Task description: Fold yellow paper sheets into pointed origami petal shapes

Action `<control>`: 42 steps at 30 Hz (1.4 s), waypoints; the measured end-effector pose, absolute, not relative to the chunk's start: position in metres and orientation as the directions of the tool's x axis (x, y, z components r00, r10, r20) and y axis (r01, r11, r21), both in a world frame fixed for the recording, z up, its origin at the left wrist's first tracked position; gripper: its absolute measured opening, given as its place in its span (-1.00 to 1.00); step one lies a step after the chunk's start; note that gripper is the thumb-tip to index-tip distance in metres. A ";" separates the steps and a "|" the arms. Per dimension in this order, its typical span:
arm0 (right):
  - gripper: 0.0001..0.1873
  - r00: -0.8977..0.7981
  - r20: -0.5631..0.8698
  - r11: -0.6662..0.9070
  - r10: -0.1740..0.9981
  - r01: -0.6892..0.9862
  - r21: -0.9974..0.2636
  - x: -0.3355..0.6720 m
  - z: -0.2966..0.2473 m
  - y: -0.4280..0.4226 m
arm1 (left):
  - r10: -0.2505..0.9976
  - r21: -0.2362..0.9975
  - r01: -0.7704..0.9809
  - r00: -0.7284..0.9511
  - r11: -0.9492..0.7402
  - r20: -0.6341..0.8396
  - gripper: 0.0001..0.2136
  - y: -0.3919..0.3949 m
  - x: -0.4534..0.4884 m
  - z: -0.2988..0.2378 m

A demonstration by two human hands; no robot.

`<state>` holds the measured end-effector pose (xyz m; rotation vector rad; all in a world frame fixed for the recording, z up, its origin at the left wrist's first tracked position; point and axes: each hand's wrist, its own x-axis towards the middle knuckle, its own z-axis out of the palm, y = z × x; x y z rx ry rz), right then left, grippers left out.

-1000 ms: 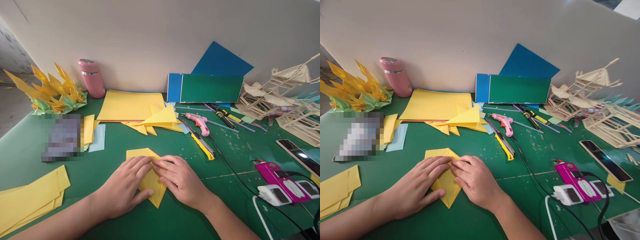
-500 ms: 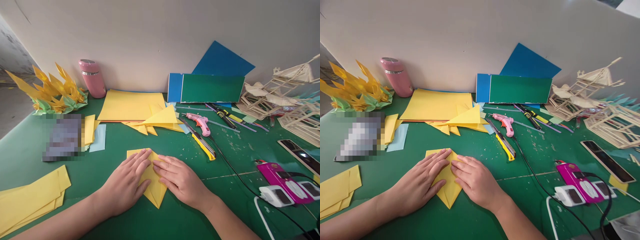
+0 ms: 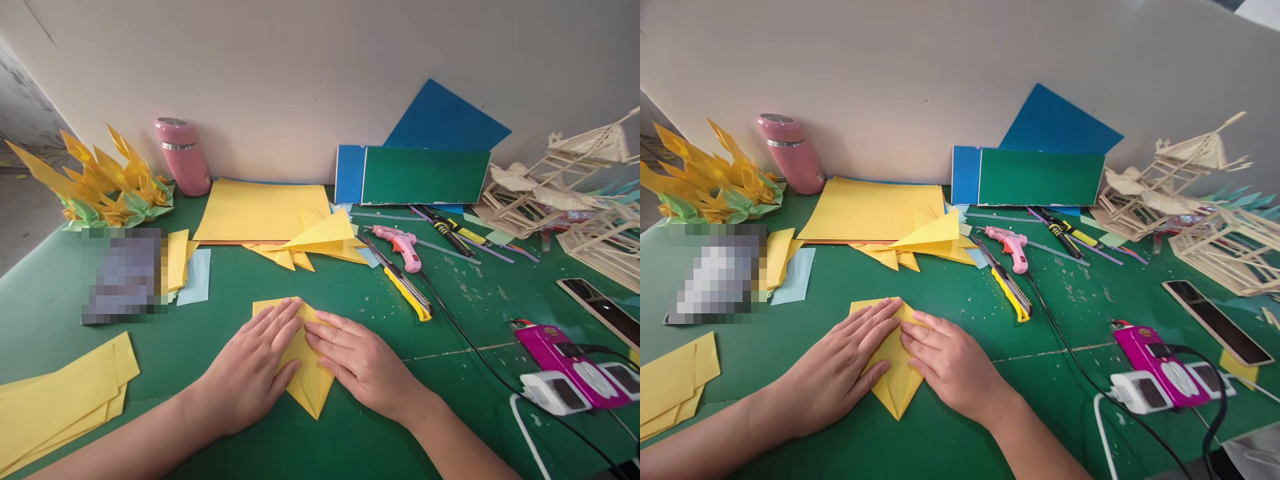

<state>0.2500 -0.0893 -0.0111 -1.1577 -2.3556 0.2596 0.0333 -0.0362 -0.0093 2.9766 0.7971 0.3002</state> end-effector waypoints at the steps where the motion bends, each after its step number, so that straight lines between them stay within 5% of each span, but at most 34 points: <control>1: -0.62 -0.514 0.351 0.620 0.783 0.686 -0.379 0.250 -0.011 -0.089 | 0.500 0.099 0.490 0.848 -0.866 0.173 -0.56 -0.036 0.033 -0.009; 18: -0.62 -0.521 0.354 0.628 0.777 0.681 -0.376 0.249 -0.011 -0.089 | 0.525 0.184 0.500 0.841 -0.846 0.130 -0.57 -0.035 0.034 -0.006; 36: -0.65 -0.485 0.430 0.627 0.762 0.717 -0.304 0.244 -0.011 -0.091 | 0.527 0.132 0.514 0.844 -0.847 0.098 -0.58 -0.034 0.036 0.000; 42: -0.76 -0.420 0.400 0.562 0.814 0.742 -0.364 0.242 -0.012 -0.091 | 0.518 0.128 0.504 0.845 -0.854 0.130 -0.57 -0.033 0.034 -0.004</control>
